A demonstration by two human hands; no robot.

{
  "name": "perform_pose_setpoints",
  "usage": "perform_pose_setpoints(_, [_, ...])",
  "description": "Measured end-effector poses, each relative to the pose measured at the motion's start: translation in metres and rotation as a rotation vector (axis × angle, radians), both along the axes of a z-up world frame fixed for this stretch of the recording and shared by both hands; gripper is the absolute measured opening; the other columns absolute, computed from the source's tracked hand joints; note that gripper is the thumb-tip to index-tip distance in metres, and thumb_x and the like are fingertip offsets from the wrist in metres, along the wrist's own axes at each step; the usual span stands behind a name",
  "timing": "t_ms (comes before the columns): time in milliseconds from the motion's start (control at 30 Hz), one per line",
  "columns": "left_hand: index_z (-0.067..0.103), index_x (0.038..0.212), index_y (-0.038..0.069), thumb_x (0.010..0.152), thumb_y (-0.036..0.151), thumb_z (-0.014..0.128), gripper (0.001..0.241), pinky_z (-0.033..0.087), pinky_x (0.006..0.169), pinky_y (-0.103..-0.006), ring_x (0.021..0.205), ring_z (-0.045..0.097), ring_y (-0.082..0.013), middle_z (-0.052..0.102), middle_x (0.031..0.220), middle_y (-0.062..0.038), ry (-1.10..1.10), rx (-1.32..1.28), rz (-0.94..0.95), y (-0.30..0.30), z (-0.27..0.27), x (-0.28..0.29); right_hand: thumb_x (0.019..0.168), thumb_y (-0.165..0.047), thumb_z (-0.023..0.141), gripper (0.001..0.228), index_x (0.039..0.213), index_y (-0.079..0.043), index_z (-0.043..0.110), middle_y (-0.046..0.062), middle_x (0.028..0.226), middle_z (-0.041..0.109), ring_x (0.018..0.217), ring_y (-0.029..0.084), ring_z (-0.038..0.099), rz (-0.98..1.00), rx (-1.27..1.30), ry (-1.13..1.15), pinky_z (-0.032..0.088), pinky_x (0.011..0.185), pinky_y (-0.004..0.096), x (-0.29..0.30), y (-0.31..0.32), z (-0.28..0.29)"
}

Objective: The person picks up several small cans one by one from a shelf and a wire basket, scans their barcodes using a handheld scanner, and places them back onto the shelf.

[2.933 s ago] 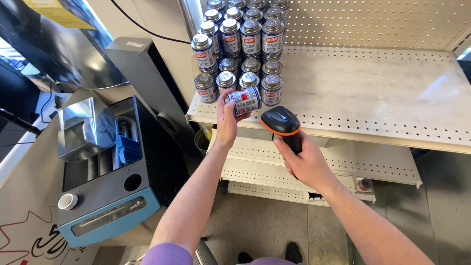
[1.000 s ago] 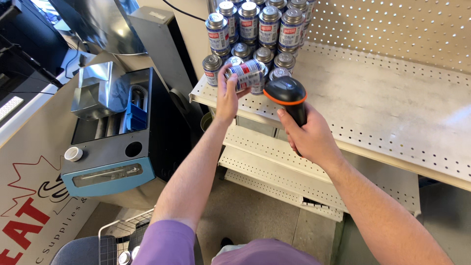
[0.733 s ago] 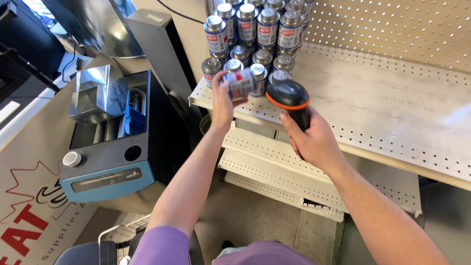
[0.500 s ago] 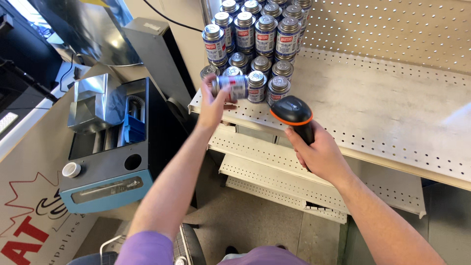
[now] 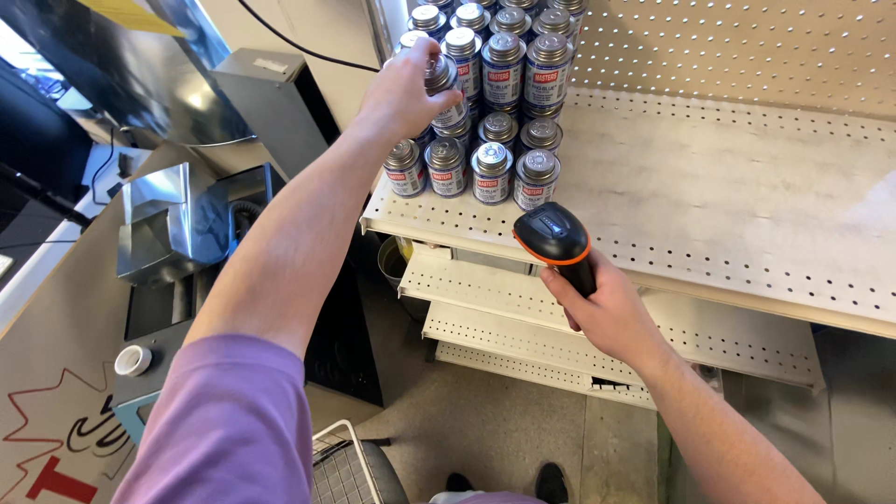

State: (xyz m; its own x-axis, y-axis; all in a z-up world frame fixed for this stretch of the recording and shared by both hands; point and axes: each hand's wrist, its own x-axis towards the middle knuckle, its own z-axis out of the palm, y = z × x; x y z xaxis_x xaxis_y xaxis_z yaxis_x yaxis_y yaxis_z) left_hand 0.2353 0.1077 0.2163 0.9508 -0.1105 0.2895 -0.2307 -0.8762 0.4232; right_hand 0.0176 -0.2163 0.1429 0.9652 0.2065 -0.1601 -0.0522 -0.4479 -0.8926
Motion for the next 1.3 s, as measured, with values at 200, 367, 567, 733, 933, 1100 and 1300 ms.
perform_pose_setpoints(200, [0.058, 0.142, 0.015, 0.098, 0.046, 0.095, 0.065, 0.058, 0.096, -0.0558, 0.117, 0.074, -0.0350, 0.078, 0.136, -0.010, 0.078, 0.177, 0.060, -0.005, -0.007, 0.037, 0.109, -0.041, 0.072, 0.030, 0.110, -0.013, 0.063, 0.003, 0.073, 0.057, 0.058, 0.019, 0.057, -0.081, -0.051, 0.053, 0.050, 0.062, 0.038, 0.000, -0.002, -0.009])
perform_pose_setpoints(367, [0.059, 0.142, 0.015, 0.099, 0.047, 0.093, 0.063, 0.058, 0.096, -0.0564, 0.121, 0.072, -0.0356, 0.076, 0.137, -0.010, 0.103, 0.216, 0.069, -0.012, -0.012, 0.051, 0.110, -0.039, 0.072, 0.030, 0.104, -0.012, 0.060, 0.003, 0.070, 0.053, 0.057, 0.019, 0.052, -0.109, -0.037, 0.058, 0.047, 0.060, 0.038, 0.000, -0.006, -0.011])
perform_pose_setpoints(567, [0.063, 0.143, 0.007, 0.102, 0.045, 0.093, 0.063, 0.063, 0.095, -0.0542, 0.114, 0.073, -0.0325, 0.075, 0.130, -0.014, 0.142, 0.300, 0.086, -0.021, -0.009, 0.053, 0.108, -0.043, 0.074, 0.035, 0.102, -0.011, 0.060, 0.004, 0.070, 0.056, 0.059, 0.020, 0.051, -0.151, -0.067, 0.096, 0.046, 0.061, 0.038, 0.002, -0.009, -0.011])
perform_pose_setpoints(733, [0.055, 0.152, 0.009, 0.098, 0.042, 0.097, 0.076, 0.062, 0.093, -0.0582, 0.120, 0.072, -0.0372, 0.073, 0.136, -0.017, 0.114, 0.290, 0.100, -0.021, -0.013, 0.053, 0.108, -0.043, 0.073, 0.034, 0.104, -0.011, 0.061, 0.006, 0.066, 0.057, 0.059, 0.020, 0.050, -0.126, -0.093, 0.092, 0.046, 0.063, 0.038, 0.003, -0.013, -0.014])
perform_pose_setpoints(933, [0.050, 0.161, 0.011, 0.097, 0.036, 0.097, 0.083, 0.064, 0.074, -0.0567, 0.096, 0.077, -0.0436, 0.066, 0.141, -0.018, -0.049, 0.366, 0.146, -0.025, -0.016, 0.039, 0.108, -0.045, 0.072, 0.030, 0.112, -0.015, 0.070, 0.002, 0.073, 0.066, 0.060, 0.017, 0.062, -0.064, -0.155, 0.094, 0.055, 0.065, 0.035, 0.007, -0.023, -0.014])
perform_pose_setpoints(1100, [0.050, 0.160, 0.012, 0.105, 0.019, 0.083, 0.065, 0.068, 0.075, -0.0560, 0.084, 0.079, -0.0429, 0.058, 0.150, -0.022, -0.300, 0.177, 0.207, -0.057, -0.039, -0.053, 0.107, -0.038, 0.077, 0.030, 0.100, -0.010, 0.069, 0.008, 0.058, 0.065, 0.053, 0.021, 0.064, -0.042, -0.007, 0.049, 0.056, 0.062, 0.036, 0.007, -0.042, -0.029])
perform_pose_setpoints(1300, [0.054, 0.158, 0.020, 0.110, 0.031, 0.069, 0.052, 0.067, 0.064, -0.0510, 0.083, 0.079, -0.0335, 0.064, 0.147, -0.012, -0.278, -0.076, 0.340, -0.080, -0.193, -0.200, 0.105, -0.038, 0.079, 0.030, 0.104, -0.010, 0.069, 0.008, 0.059, 0.062, 0.053, 0.021, 0.064, 0.009, 0.021, 0.067, 0.058, 0.064, 0.037, 0.010, -0.057, -0.036])
